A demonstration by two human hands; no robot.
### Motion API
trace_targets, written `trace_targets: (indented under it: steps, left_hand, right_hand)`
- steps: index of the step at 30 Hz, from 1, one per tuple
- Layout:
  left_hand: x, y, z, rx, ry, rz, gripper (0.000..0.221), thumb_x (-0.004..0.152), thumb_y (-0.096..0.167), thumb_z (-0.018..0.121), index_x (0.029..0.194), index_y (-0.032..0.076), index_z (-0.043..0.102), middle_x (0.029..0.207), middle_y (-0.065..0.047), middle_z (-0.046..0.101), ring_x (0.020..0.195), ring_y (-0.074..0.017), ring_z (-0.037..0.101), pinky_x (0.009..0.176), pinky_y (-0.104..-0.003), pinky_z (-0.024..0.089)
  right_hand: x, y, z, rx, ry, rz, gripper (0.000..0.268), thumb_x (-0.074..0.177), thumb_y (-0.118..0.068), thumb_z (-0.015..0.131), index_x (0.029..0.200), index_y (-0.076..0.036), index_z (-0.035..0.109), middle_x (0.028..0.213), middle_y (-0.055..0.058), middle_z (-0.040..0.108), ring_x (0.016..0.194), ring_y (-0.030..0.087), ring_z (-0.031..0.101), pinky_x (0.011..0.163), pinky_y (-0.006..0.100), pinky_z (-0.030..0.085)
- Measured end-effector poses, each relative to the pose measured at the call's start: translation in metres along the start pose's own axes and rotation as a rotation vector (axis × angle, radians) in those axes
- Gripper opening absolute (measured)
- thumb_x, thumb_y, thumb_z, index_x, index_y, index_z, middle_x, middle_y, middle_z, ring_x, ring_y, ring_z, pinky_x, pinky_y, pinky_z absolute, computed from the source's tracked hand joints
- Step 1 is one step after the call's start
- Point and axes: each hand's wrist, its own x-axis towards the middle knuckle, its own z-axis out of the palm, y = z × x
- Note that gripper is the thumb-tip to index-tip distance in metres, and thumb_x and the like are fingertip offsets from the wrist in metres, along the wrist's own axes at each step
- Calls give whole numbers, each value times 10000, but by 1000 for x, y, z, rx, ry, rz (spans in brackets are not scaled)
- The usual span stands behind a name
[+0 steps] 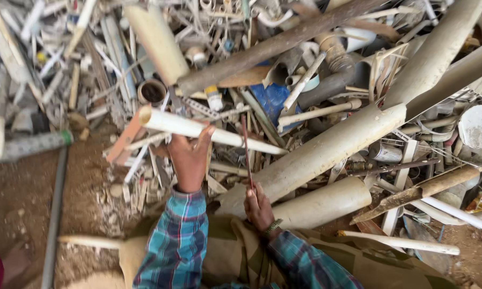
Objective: The person uses a saw blade to cut through a white PVC pipe held by hand over a pile of scrap material.
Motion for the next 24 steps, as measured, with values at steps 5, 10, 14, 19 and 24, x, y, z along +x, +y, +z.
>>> trace_targets:
  steps: [5,10,14,19,24]
  left_hand:
    - [-1,0,4,58,21,-83,305,906,108,821,1125,-14,647,996,-124,760,890,-207,740,756,-336,594]
    - [2,-19,8,47,13,-25,305,918,146,811,1108,-17,636,981,-122,768,839,-218,766,716,-332,594]
    - [-1,-25,17,49,-23,-93,345,917,221,791,1118,2,614,993,-119,759,815,-219,769,681,-332,623]
    - [1,-6,15,80,22,50,391,910,232,818,1115,-20,600,964,-142,764,846,-251,764,732,-373,604]
    - [0,0,12,47,31,8,333,911,190,814,1094,-10,620,949,-148,770,838,-266,760,740,-392,583]
  right_hand:
    - [15,-4,-19,78,182,514,529,1007,-522,382,1308,-108,516,530,46,458,387,184,435,337,338,392]
    - [4,-5,-8,69,9,128,587,1044,-539,423,1390,-70,493,621,10,454,460,144,416,373,326,365]
    - [5,9,-6,223,239,507,554,961,-509,404,1452,-253,426,560,35,451,406,161,411,357,333,379]
    - [26,17,-27,224,122,365,604,1012,-541,390,1380,-85,532,608,21,500,422,156,432,353,349,396]
    - [14,27,-22,120,124,344,532,1042,-485,391,1365,-87,536,600,24,489,444,151,444,384,339,406]
